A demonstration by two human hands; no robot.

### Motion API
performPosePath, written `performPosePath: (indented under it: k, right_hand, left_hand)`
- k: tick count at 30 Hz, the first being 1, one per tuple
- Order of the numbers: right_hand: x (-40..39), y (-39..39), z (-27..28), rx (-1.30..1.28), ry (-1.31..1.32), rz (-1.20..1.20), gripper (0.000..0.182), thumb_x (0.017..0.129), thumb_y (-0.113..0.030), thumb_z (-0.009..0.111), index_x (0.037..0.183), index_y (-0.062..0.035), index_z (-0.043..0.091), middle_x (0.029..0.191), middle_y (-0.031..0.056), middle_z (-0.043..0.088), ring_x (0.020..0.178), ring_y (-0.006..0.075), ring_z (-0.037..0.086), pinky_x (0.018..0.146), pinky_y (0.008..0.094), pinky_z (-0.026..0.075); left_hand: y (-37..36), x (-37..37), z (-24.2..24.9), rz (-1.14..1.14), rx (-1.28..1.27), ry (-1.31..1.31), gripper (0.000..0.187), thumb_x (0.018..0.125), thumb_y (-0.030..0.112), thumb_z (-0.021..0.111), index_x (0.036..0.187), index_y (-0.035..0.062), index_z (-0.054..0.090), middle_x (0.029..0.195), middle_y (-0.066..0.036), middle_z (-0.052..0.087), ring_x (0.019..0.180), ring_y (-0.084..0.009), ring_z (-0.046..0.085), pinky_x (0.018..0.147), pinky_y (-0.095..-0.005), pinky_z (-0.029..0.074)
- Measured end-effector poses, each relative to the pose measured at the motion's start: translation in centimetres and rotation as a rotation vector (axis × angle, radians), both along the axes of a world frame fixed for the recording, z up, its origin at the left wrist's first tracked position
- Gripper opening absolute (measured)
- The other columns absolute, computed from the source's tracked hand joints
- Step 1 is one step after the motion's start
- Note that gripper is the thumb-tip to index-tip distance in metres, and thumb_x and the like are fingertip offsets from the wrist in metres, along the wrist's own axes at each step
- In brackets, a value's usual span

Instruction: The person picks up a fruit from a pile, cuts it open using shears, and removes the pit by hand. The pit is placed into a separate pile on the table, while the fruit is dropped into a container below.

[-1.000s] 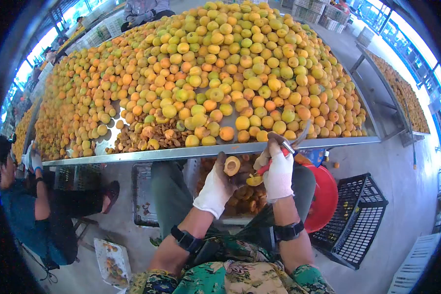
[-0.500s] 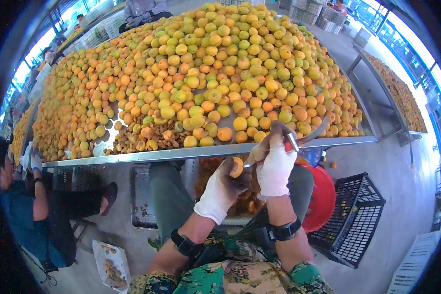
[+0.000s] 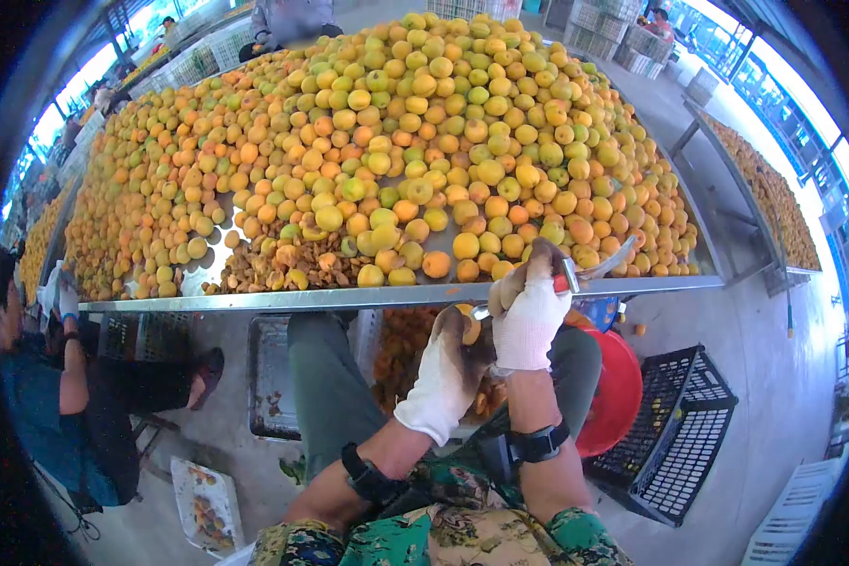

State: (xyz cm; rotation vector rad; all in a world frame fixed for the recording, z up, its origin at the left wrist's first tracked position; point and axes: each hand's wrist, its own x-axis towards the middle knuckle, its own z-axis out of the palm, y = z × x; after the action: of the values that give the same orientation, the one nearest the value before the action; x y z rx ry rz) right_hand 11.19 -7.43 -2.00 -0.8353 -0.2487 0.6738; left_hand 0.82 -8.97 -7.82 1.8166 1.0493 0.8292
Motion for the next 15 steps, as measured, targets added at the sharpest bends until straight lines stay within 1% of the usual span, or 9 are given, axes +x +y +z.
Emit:
performPosePath:
  k: [3,4,6,7,9,10,11,13,15]
  right_hand:
    - [0.2,0.4,0.0,-0.028,0.037,0.037,0.010,0.091,-0.019,0.055,0.094,-0.0109,0.050,0.048,-0.0036,0.032,0.033,0.0075,0.024,0.032,0.0264,0.023]
    - [0.6,0.5,0.0,-0.031,0.106,0.082,0.009,0.091,-0.019,0.055,0.091,-0.0122,0.049,0.048,-0.0045,0.032,0.033,0.0073,0.023,0.033,0.0259,0.021]
    - [0.7,0.4,-0.3,-0.037,0.177,0.125,0.010,0.091,-0.020,0.055,0.089,-0.0135,0.048,0.048,-0.0053,0.031,0.034,0.0070,0.023,0.033,0.0255,0.020]
    - [0.7,0.5,-0.3,-0.017,0.164,0.129,0.011,0.091,-0.021,0.055,0.086,-0.0147,0.047,0.048,-0.0058,0.030,0.034,0.0069,0.023,0.033,0.0253,0.019]
    - [1.1,1.0,-0.5,0.013,0.152,0.132,0.013,0.091,-0.021,0.055,0.083,-0.0160,0.046,0.048,-0.0063,0.030,0.035,0.0068,0.023,0.034,0.0251,0.019]
    - [1.6,1.2,-0.8,0.034,0.236,0.132,0.014,0.091,-0.022,0.056,0.082,-0.0163,0.046,0.048,-0.0063,0.029,0.035,0.0069,0.023,0.034,0.0255,0.018]
    - [1.9,1.4,-0.8,0.059,0.320,0.132,0.015,0.091,-0.022,0.056,0.081,-0.0166,0.046,0.048,-0.0063,0.029,0.035,0.0069,0.023,0.034,0.0259,0.018]
    - [2.3,1.5,0.1,0.092,0.335,0.133,0.016,0.091,-0.023,0.056,0.080,-0.0167,0.046,0.049,-0.0063,0.030,0.035,0.0071,0.023,0.034,0.0250,0.019]
    - [2.4,1.4,0.7,0.119,0.127,0.199,0.017,0.091,-0.023,0.057,0.079,-0.0162,0.046,0.050,-0.0063,0.030,0.034,0.0069,0.024,0.034,0.0246,0.019]
  left_hand:
    - [-0.1,0.1,-0.4,0.018,0.042,0.011,0.042,0.075,0.004,0.065,0.111,-0.0002,0.042,0.108,-0.024,0.050,0.097,-0.0457,0.051,0.079,-0.0440,0.046]
    - [-0.1,0.3,-0.2,0.019,0.045,0.010,0.042,0.075,0.004,0.065,0.111,-0.0002,0.042,0.108,-0.024,0.050,0.097,-0.0457,0.051,0.079,-0.0440,0.046]
    - [-0.3,0.6,0.6,-0.024,-0.218,-0.427,0.047,0.075,0.002,0.064,0.115,-0.0012,0.041,0.112,-0.025,0.047,0.099,-0.0464,0.050,0.081,-0.0449,0.045]
    - [-0.2,0.8,0.9,-0.029,-0.212,-0.430,0.047,0.075,0.002,0.064,0.115,-0.0012,0.041,0.112,-0.025,0.047,0.099,-0.0464,0.050,0.081,-0.0449,0.045]
    - [0.1,1.0,1.4,0.002,-0.362,-0.613,0.052,0.075,0.001,0.063,0.120,-0.0025,0.038,0.114,-0.025,0.047,0.099,-0.0458,0.050,0.084,-0.0449,0.044]
    - [0.4,1.2,1.2,0.000,-0.356,-0.611,0.052,0.075,0.001,0.063,0.120,-0.0025,0.038,0.114,-0.025,0.047,0.099,-0.0458,0.050,0.084,-0.0449,0.044]
    - [0.9,1.5,0.9,-0.017,-0.274,-0.606,0.055,0.074,0.000,0.064,0.123,-0.0019,0.037,0.112,-0.024,0.049,0.098,-0.0447,0.051,0.083,-0.0443,0.045]
    - [2.5,1.3,0.4,-0.039,-0.174,-0.602,0.059,0.074,0.000,0.064,0.125,-0.0014,0.035,0.110,-0.022,0.051,0.097,-0.0435,0.052,0.083,-0.0438,0.045]
    - [4.3,-0.3,-0.4,-0.219,0.376,-0.052,0.051,0.078,0.006,0.063,0.122,-0.0002,0.039,0.099,-0.018,0.056,0.091,-0.0392,0.057,0.080,-0.0429,0.047]
